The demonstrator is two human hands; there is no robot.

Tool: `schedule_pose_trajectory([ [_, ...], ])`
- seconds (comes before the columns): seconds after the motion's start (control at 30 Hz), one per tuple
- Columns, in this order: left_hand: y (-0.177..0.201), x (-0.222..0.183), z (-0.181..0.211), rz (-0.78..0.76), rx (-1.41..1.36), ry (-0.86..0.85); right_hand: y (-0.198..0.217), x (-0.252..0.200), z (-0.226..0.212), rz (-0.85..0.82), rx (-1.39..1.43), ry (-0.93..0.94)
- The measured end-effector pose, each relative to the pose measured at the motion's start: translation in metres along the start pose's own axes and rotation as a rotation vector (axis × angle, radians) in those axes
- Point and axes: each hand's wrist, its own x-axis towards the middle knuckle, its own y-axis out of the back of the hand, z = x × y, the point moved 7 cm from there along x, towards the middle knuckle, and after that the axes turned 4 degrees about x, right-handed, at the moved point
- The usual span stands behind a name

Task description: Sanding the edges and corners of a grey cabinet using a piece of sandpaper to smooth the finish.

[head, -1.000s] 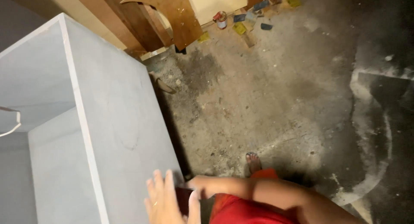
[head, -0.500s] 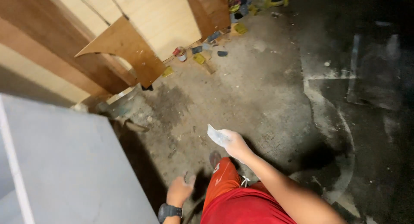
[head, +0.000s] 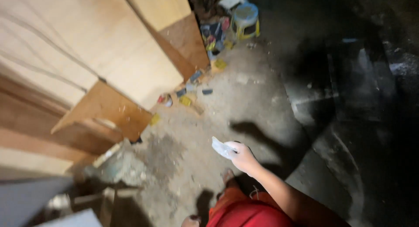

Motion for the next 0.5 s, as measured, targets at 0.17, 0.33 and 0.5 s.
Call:
schedule_pose_trajectory([
  [0.17,0.142,0.051,0.170,0.404,0.107,-0.288,0.059,0.078,-0.033,0.055,0.072,-0.072],
  [0.33,0.257,-0.047,0.424,-0.117,-0.751,-0.476,0.146,0.164,-0.057,0.099,0.214,-0.108],
  [0.5,0.316,-0.087,0.622,-0.277,-1.353,-0.859,0.238,0.306,-0.049,0.070,0.512,0.158],
])
